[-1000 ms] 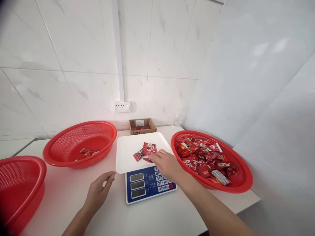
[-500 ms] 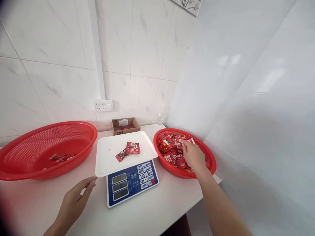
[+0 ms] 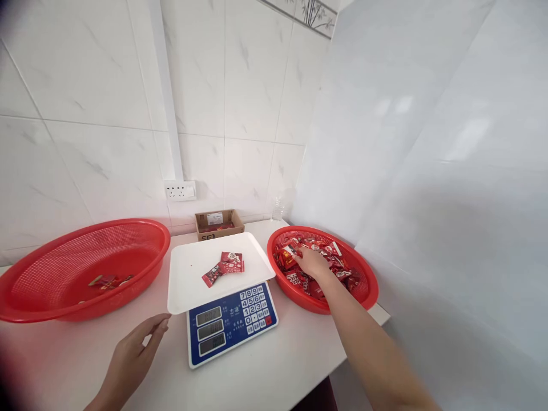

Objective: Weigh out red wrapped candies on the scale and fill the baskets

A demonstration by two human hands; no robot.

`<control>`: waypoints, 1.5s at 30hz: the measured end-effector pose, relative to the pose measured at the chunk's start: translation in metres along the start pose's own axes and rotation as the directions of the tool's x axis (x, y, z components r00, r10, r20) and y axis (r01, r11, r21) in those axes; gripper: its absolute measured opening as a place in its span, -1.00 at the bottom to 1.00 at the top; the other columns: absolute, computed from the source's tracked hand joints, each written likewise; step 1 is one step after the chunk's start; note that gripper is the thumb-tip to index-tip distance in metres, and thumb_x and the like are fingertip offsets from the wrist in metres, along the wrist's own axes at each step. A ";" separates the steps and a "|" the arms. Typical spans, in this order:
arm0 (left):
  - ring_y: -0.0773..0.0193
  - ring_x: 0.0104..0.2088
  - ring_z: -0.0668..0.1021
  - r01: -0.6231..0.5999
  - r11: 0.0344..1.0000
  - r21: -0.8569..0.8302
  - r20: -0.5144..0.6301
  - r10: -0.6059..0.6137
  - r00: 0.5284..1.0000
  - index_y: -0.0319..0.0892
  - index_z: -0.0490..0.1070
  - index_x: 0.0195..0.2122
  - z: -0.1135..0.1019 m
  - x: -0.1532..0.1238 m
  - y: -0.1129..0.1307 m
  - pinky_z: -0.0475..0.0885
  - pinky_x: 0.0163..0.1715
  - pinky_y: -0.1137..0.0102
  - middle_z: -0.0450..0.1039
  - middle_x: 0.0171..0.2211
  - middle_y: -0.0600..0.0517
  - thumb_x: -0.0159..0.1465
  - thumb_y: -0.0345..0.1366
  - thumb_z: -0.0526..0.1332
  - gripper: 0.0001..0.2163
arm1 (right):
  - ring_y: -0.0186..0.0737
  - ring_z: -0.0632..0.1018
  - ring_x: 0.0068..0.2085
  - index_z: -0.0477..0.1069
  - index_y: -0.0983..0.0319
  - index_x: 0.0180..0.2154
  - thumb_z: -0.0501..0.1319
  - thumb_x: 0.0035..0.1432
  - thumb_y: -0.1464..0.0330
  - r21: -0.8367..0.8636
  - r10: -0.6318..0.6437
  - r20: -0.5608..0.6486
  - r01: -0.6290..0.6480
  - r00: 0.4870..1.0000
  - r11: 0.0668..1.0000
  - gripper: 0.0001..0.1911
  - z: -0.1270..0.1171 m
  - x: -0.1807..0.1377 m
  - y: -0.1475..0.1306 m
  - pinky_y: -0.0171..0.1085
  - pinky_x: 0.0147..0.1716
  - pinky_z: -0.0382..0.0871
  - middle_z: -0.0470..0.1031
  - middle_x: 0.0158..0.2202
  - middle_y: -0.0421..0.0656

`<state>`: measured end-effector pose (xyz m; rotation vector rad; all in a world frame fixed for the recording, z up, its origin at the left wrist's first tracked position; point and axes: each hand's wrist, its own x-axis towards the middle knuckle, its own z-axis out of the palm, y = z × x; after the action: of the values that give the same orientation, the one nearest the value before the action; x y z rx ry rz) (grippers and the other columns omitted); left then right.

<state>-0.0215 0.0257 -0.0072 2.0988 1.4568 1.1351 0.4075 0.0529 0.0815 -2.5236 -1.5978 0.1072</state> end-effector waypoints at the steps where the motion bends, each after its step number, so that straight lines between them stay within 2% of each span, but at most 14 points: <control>1: 0.28 -0.37 0.59 -0.001 1.000 0.001 -0.002 0.001 1.000 -0.07 0.46 -0.28 0.000 0.000 0.000 0.48 -0.50 0.51 0.57 -0.33 0.05 0.22 -0.07 0.05 -0.73 | -0.05 0.48 -0.11 0.43 0.20 -0.08 0.05 0.17 0.24 -0.005 0.004 -0.002 -0.004 1.000 1.000 -0.65 -0.001 0.002 -0.003 -0.21 -0.22 0.29 0.50 -0.11 -0.04; 4: 0.29 -0.38 0.59 -0.017 1.000 0.000 -0.009 0.017 1.000 -0.06 0.46 -0.28 -0.001 0.000 0.001 0.49 -0.46 0.50 0.57 -0.33 0.06 0.23 -0.09 0.06 -0.75 | -0.08 0.51 -0.19 0.47 0.20 -0.24 0.03 0.16 0.31 -0.022 0.027 -0.038 -0.028 0.999 0.999 -0.74 -0.007 0.003 -0.012 -0.24 -0.29 0.27 0.53 -0.22 -0.07; 7: 0.27 -0.37 0.59 -0.040 0.999 -0.001 -0.018 0.040 0.999 -0.07 0.46 -0.28 0.000 0.000 0.003 0.50 -0.41 0.46 0.57 -0.34 0.04 0.24 -0.11 0.05 -0.75 | -0.08 0.49 -0.15 0.45 0.18 -0.22 -0.02 0.18 0.30 0.020 0.028 -0.205 -0.025 0.978 0.999 -0.71 -0.018 -0.001 -0.026 -0.24 -0.30 0.26 0.52 -0.18 -0.07; 10: 0.27 -0.37 0.58 -0.048 0.999 0.001 -0.006 0.048 0.999 -0.08 0.46 -0.27 0.000 -0.001 0.006 0.50 -0.40 0.44 0.57 -0.35 0.03 0.26 -0.13 0.03 -0.75 | -0.12 0.49 -0.15 0.45 0.18 -0.20 0.01 0.18 0.25 0.176 -0.057 -0.331 0.120 0.942 0.977 -0.71 -0.024 -0.004 -0.051 -0.26 -0.26 0.26 0.53 -0.20 -0.11; 13: 0.27 -0.37 0.58 -0.047 0.999 0.004 0.000 0.047 0.999 -0.09 0.46 -0.26 0.000 -0.002 0.008 0.50 -0.39 0.43 0.56 -0.36 0.03 0.27 -0.15 0.02 -0.75 | -0.19 0.49 -0.20 0.47 0.19 -0.29 0.07 0.13 0.28 0.357 -0.175 -0.302 0.282 0.937 0.890 -0.77 -0.017 -0.006 -0.089 -0.30 -0.25 0.26 0.54 -0.25 -0.16; 17: 0.26 -0.36 0.57 -0.055 0.998 0.003 -0.002 0.055 0.998 -0.11 0.45 -0.24 -0.002 -0.003 0.007 0.49 -0.38 0.41 0.55 -0.34 0.01 0.28 -0.16 0.01 -0.75 | -0.23 0.50 -0.23 0.48 0.21 -0.35 0.09 0.10 0.31 0.549 -0.305 -0.193 0.360 0.933 0.754 -0.80 0.006 -0.008 -0.141 -0.33 -0.26 0.29 0.55 -0.29 -0.19; 20: 0.27 -0.35 0.57 -0.059 0.998 0.003 -0.006 0.059 0.998 -0.12 0.44 -0.23 -0.003 -0.002 0.007 0.49 -0.37 0.41 0.55 -0.33 0.00 0.29 -0.17 0.01 -0.75 | -0.23 0.51 -0.24 0.48 0.22 -0.31 0.03 0.15 0.30 0.546 -0.406 -0.139 0.412 0.903 0.730 -0.73 0.023 -0.009 -0.166 -0.31 -0.25 0.31 0.55 -0.28 -0.17; 24: 0.27 -0.35 0.56 -0.054 0.999 0.008 -0.011 0.054 0.998 -0.12 0.43 -0.23 -0.004 -0.003 0.007 0.49 -0.37 0.41 0.55 -0.32 0.00 0.30 -0.18 0.01 -0.76 | -0.15 0.46 -0.09 0.48 0.23 -0.21 0.08 0.15 0.27 0.470 -0.502 -0.136 0.502 0.854 0.726 -0.72 0.038 -0.009 -0.173 -0.25 -0.10 0.26 0.50 -0.12 -0.09; 29: 0.28 -0.37 0.57 -0.073 0.997 0.024 -0.012 0.074 0.997 -0.11 0.43 -0.24 -0.002 -0.003 0.007 0.48 -0.40 0.42 0.54 -0.36 0.02 0.29 -0.19 0.01 -0.77 | -0.13 0.41 0.01 0.36 0.18 0.01 0.09 0.16 0.22 0.356 -0.571 -0.063 0.553 0.819 0.753 -0.61 0.048 -0.012 -0.164 -0.21 -0.03 0.25 0.42 0.01 -0.09; 35: 0.29 -0.37 0.57 -0.092 0.995 0.030 -0.027 0.093 0.995 -0.12 0.43 -0.24 -0.003 -0.001 0.008 0.48 -0.37 0.43 0.54 -0.38 0.04 0.29 -0.22 0.03 -0.80 | -0.13 0.33 0.10 0.34 0.24 0.03 0.07 0.16 0.23 0.293 -0.517 -0.210 0.558 0.830 0.777 -0.58 0.029 -0.019 -0.122 -0.16 0.09 0.15 0.36 0.07 -0.04; 37: 0.30 -0.37 0.57 -0.096 0.995 0.030 -0.032 0.097 0.995 -0.12 0.43 -0.24 -0.003 0.000 0.009 0.47 -0.37 0.43 0.54 -0.38 0.03 0.29 -0.23 0.03 -0.80 | -0.11 0.38 0.05 0.37 0.22 -0.02 0.08 0.14 0.24 0.266 -0.430 -0.223 0.479 0.875 0.837 -0.61 0.016 -0.021 -0.097 -0.16 0.05 0.19 0.40 0.02 -0.06; 41: 0.31 -0.38 0.56 -0.103 0.995 0.016 -0.026 0.103 0.994 -0.12 0.43 -0.23 -0.003 -0.002 0.011 0.46 -0.37 0.45 0.54 -0.38 0.04 0.29 -0.25 0.04 -0.81 | -0.11 0.48 -0.12 0.40 0.14 -0.09 0.04 0.17 0.23 0.152 -0.224 -0.053 0.230 0.973 0.961 -0.69 -0.006 -0.019 -0.037 -0.21 -0.17 0.30 0.46 -0.05 -0.13; 43: 0.33 -0.38 0.56 -0.104 0.995 0.006 -0.028 0.104 0.994 -0.13 0.42 -0.23 -0.003 -0.003 0.012 0.46 -0.37 0.46 0.53 -0.38 0.05 0.29 -0.25 0.04 -0.81 | -0.09 0.48 -0.15 0.39 0.15 -0.10 0.01 0.20 0.26 0.020 -0.071 -0.001 0.071 0.998 0.997 -0.70 -0.008 -0.013 -0.004 -0.21 -0.24 0.28 0.48 -0.10 -0.09; 45: 0.33 -0.38 0.55 -0.098 0.995 -0.003 -0.025 0.098 0.995 -0.13 0.42 -0.23 -0.003 -0.004 0.012 0.45 -0.37 0.46 0.53 -0.38 0.05 0.29 -0.25 0.04 -0.81 | -0.07 0.48 -0.18 0.40 0.16 -0.13 0.01 0.21 0.28 -0.107 0.066 0.043 -0.061 0.997 0.992 -0.72 -0.003 -0.005 0.027 -0.21 -0.31 0.25 0.49 -0.13 -0.05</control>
<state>-0.0163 0.0169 0.0012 2.1823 1.3748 1.2029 0.4298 0.0363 0.0801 -2.6715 -1.5805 0.0922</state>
